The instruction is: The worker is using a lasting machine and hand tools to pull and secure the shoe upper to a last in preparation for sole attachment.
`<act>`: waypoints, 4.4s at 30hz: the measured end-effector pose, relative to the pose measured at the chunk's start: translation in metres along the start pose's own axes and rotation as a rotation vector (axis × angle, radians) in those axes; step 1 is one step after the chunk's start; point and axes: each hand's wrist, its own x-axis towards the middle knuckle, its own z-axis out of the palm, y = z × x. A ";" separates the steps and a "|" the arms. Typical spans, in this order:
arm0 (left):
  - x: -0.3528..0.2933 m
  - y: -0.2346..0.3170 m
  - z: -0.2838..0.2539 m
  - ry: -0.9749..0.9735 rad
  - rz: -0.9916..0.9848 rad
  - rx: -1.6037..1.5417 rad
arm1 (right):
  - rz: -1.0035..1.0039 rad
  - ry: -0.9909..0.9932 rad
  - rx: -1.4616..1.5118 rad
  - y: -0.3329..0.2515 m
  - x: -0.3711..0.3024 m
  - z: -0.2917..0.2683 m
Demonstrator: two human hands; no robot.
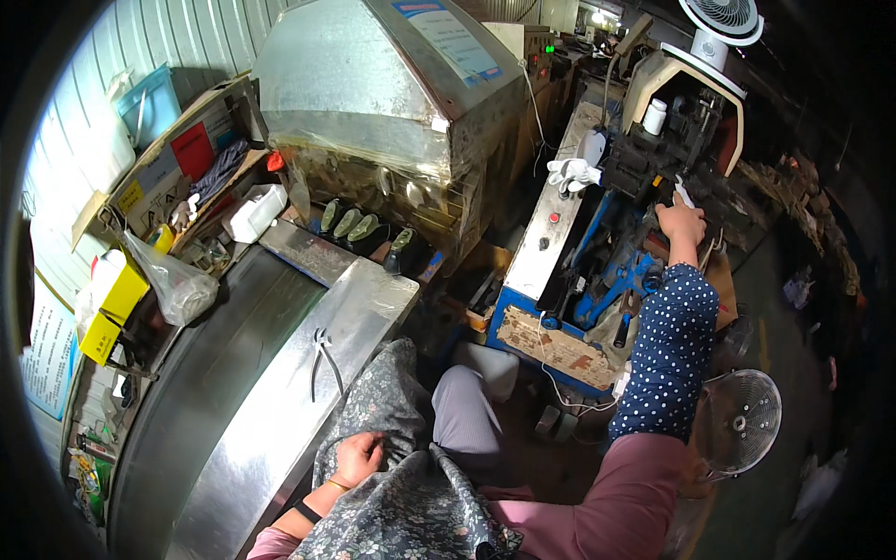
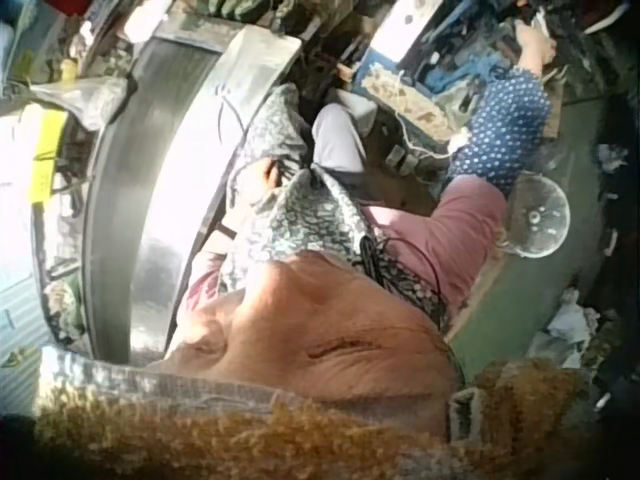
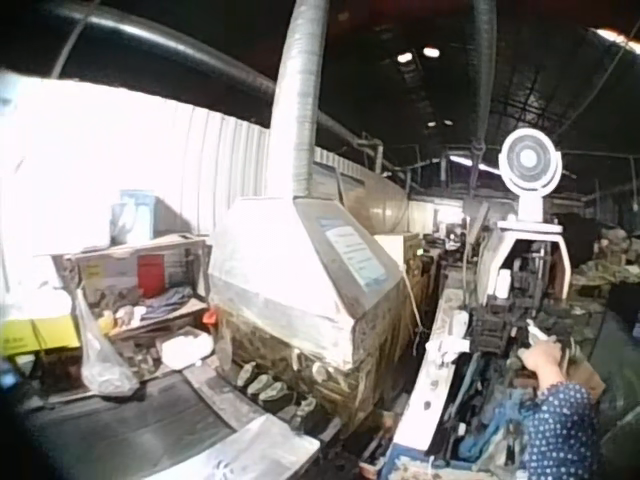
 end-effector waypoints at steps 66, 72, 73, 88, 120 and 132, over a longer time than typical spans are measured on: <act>0.041 -0.228 -0.078 0.126 -0.028 0.320 | -0.330 -0.271 1.319 -0.396 -0.329 0.230; 0.034 -0.223 -0.090 0.066 -0.136 0.328 | -0.702 -0.201 0.394 -0.404 -0.348 0.278; 0.034 -0.221 -0.090 0.044 -0.167 0.321 | -0.697 -0.209 0.385 -0.404 -0.343 0.284; 0.040 -0.206 -0.100 -0.031 -0.150 0.387 | -0.444 -0.526 0.322 -0.446 -0.316 0.314; 0.018 -0.191 -0.118 -0.129 -0.456 0.347 | -1.343 -0.551 0.493 -0.060 -0.545 0.253; -0.032 -0.153 -0.045 0.194 -0.525 0.484 | -1.653 -0.481 0.442 -0.027 -0.508 0.232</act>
